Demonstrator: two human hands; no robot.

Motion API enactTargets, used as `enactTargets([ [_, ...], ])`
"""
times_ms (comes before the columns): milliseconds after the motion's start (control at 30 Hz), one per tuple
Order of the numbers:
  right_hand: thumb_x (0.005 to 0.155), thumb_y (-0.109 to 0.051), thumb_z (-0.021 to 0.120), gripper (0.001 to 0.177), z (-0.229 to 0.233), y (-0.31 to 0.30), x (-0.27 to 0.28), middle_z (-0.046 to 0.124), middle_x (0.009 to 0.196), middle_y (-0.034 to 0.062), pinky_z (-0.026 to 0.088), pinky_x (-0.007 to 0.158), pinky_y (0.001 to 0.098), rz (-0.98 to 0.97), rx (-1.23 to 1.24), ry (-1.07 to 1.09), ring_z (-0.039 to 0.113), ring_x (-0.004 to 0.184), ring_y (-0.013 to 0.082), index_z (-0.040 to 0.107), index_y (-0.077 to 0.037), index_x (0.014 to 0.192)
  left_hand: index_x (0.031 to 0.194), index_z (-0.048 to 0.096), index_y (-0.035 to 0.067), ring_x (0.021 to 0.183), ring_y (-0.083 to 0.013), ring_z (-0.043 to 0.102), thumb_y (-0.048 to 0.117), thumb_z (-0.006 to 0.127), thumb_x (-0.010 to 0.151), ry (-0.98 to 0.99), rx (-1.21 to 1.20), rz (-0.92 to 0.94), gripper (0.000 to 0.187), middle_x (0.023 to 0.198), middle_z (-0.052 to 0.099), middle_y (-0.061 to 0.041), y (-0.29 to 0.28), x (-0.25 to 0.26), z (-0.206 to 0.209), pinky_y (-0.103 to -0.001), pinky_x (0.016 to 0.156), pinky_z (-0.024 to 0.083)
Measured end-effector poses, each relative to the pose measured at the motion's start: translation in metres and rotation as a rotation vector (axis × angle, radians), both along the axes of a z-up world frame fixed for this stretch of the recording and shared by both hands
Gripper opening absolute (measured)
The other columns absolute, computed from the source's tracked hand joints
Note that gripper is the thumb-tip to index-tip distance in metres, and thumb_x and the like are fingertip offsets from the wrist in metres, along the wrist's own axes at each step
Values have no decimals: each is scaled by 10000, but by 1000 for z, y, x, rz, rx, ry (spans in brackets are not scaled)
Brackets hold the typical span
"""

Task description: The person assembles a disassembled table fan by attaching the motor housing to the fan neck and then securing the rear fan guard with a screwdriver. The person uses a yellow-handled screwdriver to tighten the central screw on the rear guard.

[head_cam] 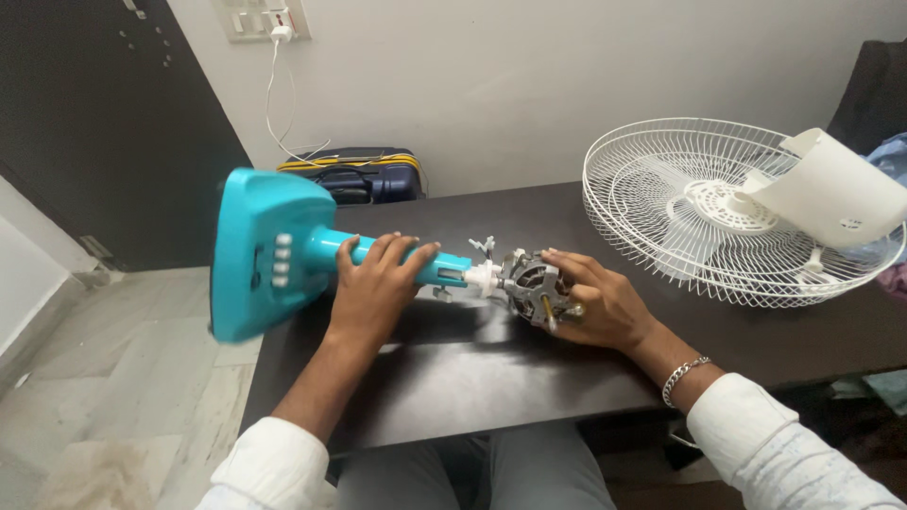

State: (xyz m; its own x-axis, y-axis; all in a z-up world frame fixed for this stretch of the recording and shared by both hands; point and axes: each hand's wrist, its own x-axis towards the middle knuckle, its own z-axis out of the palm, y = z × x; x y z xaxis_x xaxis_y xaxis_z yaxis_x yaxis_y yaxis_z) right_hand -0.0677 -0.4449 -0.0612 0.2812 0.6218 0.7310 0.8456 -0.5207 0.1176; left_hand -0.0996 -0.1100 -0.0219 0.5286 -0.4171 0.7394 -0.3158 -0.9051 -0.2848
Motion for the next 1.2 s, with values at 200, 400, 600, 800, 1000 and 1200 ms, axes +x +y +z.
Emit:
enactTargets([
  [200,606,-285,957,596,0,1,-1,585,1403,219,628,903,403,3,157,97,672,1177,352,519,-76,951,1189,655,131,1076,-221,720,397,786,909,749,-582,-84,408,1153,745,-73,-14,-32,-4,-377,915,545],
  [400,684,-262,949,708,-1,2,5,555,1430,239,626,938,369,119,239,121,659,1223,372,384,-4,1024,1499,301,-20,1351,-397,539,485,755,867,1594,-1572,-424,928,1469,504,-293,-59,-25,-53,-427,1043,492],
  [600,532,-217,966,691,1,1,-3,610,1340,211,640,870,397,-11,169,161,702,1127,351,560,-85,1075,1561,218,-46,1532,-340,312,573,737,815,1466,-2031,-757,1100,1634,320,-228,-91,6,-82,-437,1243,238],
  [800,675,-287,963,701,1,2,1,578,1429,162,626,939,355,144,240,111,665,1226,322,491,-14,1116,1527,333,42,1499,-273,330,551,700,854,1286,-2223,-860,921,1575,415,-136,-123,21,-84,-392,1240,207],
  [1000,573,-236,971,727,1,-3,0,593,1388,209,638,876,409,15,132,159,693,1151,362,496,-120,1111,1299,535,95,1251,-214,567,438,718,913,1165,-2253,-998,548,1260,626,-65,-125,26,-75,-394,1129,415],
  [1200,711,-276,941,830,0,4,9,508,1468,244,603,932,449,151,156,142,641,1230,428,282,-123,1194,1263,557,149,1207,-214,595,399,766,860,1065,-2251,-842,518,1238,634,-50,-124,15,-61,-457,1048,479],
])
